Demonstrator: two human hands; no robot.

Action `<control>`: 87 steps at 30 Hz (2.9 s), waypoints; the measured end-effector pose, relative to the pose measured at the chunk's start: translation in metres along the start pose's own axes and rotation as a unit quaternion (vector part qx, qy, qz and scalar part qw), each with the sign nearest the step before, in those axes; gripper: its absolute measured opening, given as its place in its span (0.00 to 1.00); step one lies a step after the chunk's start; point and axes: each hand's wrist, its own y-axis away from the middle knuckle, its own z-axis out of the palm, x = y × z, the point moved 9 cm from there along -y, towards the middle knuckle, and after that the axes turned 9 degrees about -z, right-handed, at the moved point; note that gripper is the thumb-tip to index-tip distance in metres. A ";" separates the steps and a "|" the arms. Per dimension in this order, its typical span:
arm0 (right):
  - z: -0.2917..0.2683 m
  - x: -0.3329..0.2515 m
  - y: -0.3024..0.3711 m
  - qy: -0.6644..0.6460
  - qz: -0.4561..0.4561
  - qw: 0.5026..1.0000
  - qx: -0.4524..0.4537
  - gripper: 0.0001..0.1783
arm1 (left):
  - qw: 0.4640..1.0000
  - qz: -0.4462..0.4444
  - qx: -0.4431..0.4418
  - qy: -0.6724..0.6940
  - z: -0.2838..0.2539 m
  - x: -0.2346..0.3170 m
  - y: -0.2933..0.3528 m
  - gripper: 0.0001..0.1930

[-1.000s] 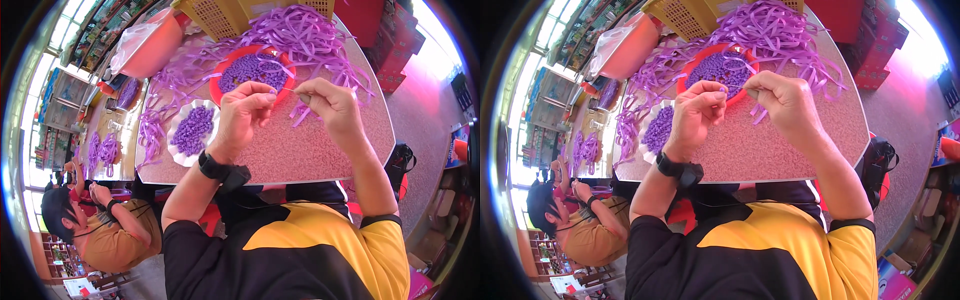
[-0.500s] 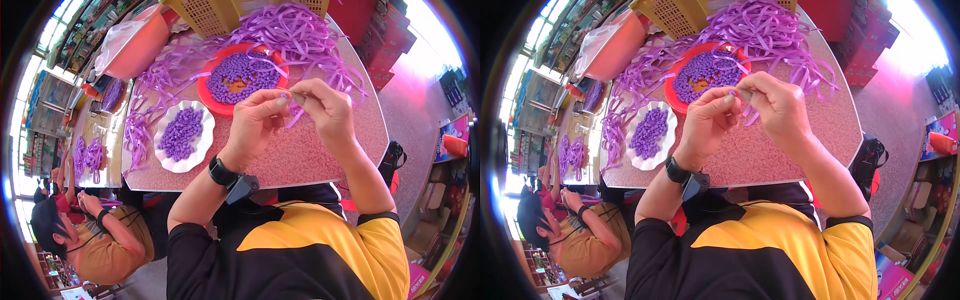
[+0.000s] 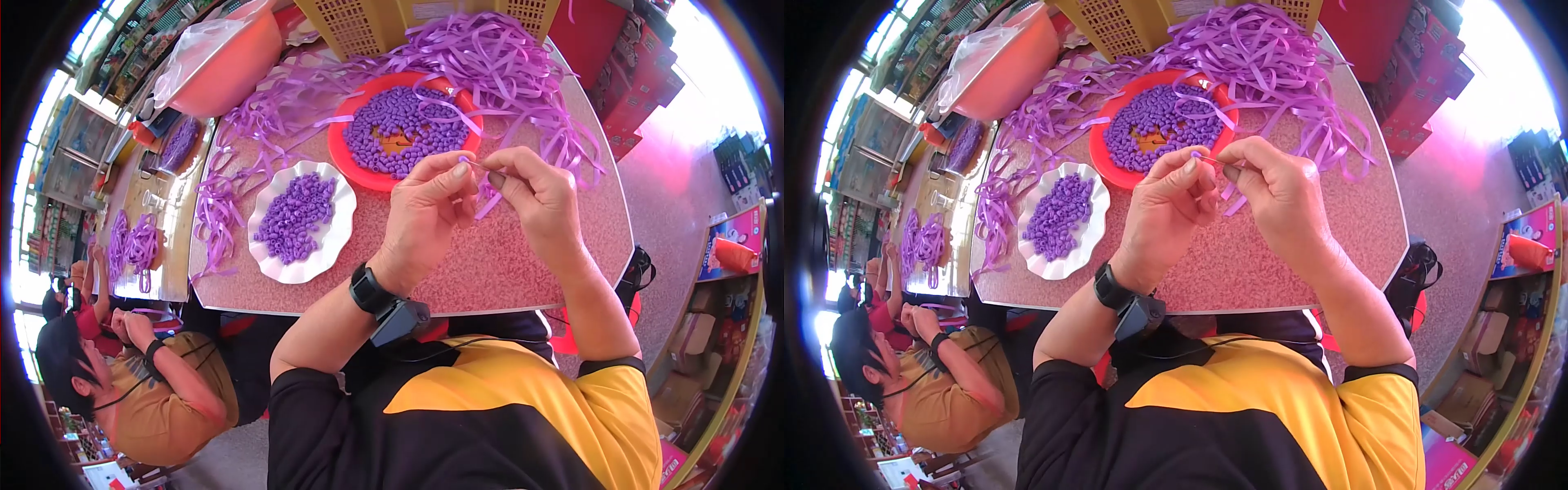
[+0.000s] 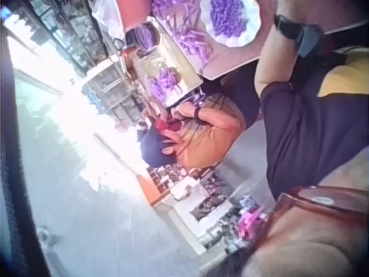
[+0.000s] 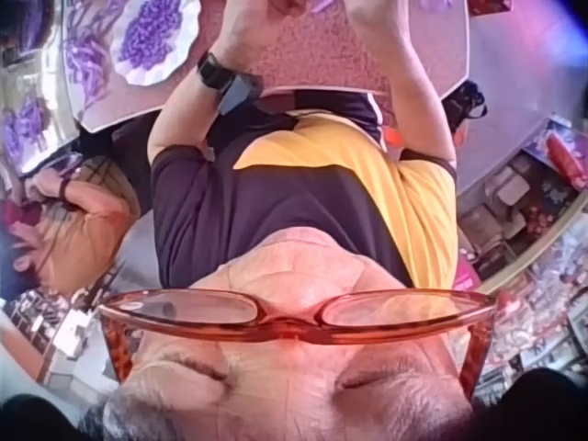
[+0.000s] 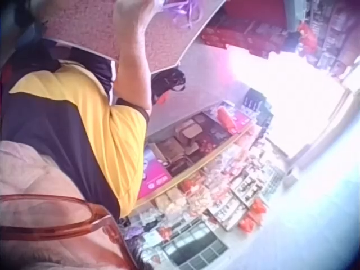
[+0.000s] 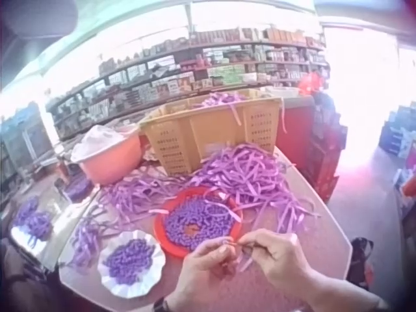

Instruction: Assembling toy components by tying purple ribbons and arranging small beads.

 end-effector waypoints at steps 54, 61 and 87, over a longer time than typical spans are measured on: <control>0.019 0.016 0.011 -0.101 0.085 0.987 -0.090 0.08 | 0.371 0.223 0.137 -0.891 -0.055 0.104 0.125 0.02; 0.020 0.023 0.012 -0.223 0.174 0.952 -0.120 0.11 | 0.389 0.206 0.136 -0.888 -0.058 0.102 0.116 0.03; 0.011 0.002 0.009 -0.115 0.045 0.991 -0.050 0.13 | 0.991 0.005 -0.019 0.131 0.007 0.004 0.015 0.08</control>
